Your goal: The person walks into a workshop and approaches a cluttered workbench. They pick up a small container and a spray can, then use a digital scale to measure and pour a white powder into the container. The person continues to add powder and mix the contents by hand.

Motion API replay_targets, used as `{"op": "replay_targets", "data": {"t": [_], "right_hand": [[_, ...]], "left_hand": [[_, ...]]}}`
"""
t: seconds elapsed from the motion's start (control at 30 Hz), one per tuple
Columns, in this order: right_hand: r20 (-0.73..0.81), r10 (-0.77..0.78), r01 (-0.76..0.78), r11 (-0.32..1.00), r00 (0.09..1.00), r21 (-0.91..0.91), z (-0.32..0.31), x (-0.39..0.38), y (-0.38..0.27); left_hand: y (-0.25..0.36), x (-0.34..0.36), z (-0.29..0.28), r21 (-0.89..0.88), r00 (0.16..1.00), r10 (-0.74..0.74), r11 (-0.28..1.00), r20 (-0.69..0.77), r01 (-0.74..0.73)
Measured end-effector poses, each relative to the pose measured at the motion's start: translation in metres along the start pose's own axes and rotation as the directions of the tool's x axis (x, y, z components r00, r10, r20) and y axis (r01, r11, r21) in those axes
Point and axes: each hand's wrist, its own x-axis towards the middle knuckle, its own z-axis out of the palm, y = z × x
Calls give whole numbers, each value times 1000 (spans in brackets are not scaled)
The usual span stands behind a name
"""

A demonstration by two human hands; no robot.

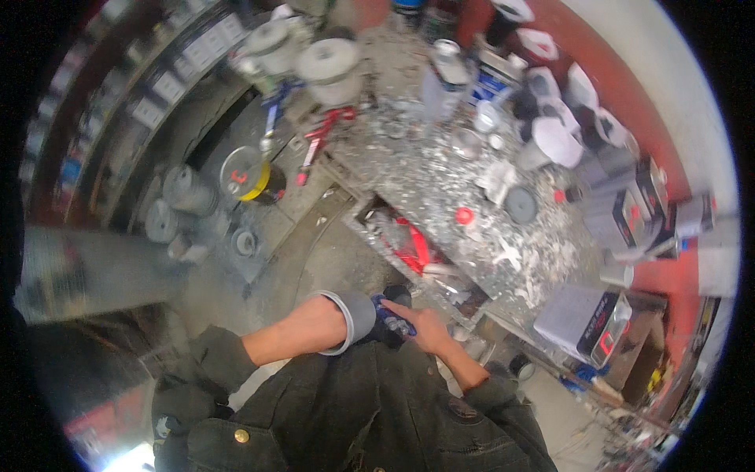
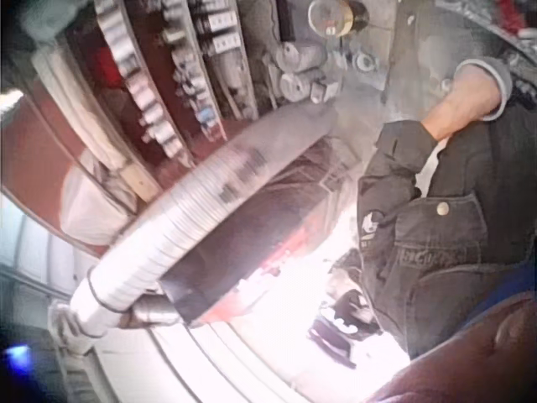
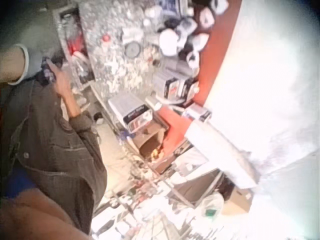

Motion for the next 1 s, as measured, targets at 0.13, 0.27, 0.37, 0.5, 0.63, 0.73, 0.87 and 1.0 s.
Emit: {"op": "replay_targets", "data": {"t": [0.13, 0.27, 0.37, 0.5, 0.63, 0.73, 0.87, 1.0], "right_hand": [[137, -90, 103, 991, 986, -91, 31, 56, -51], [329, -85, 133, 983, 940, -128, 76, 112, -86], [413, -117, 203, 964, 903, -172, 108, 155, -116], [479, -275, 360, 928, 834, -93, 145, 212, -142], [579, -316, 412, 910, 751, -37, 180, 263, -166], [665, -238, 380, 922, 708, -75, 202, 304, -182], [698, -288, 437, 899, 656, -39, 228, 350, -186], [715, -318, 425, 905, 622, 33, 240, 401, -198]], "left_hand": [[-11, -106, 2, -56, 925, -379, 924, 7, 379], [-7, -195, 25, -188, 685, -705, 709, -182, 680], [-4, -245, 31, -366, 474, -836, 548, -278, 753], [-7, -294, 51, -568, 122, -896, 370, -427, 735], [-11, -323, 65, -822, -255, -894, 186, -369, 538], [-20, -341, 59, -970, -427, -900, -20, -88, 243], [-42, -360, 65, -989, -531, -839, -59, 122, -133], [-63, -377, 53, -823, -493, -788, -28, 368, -568]]}}
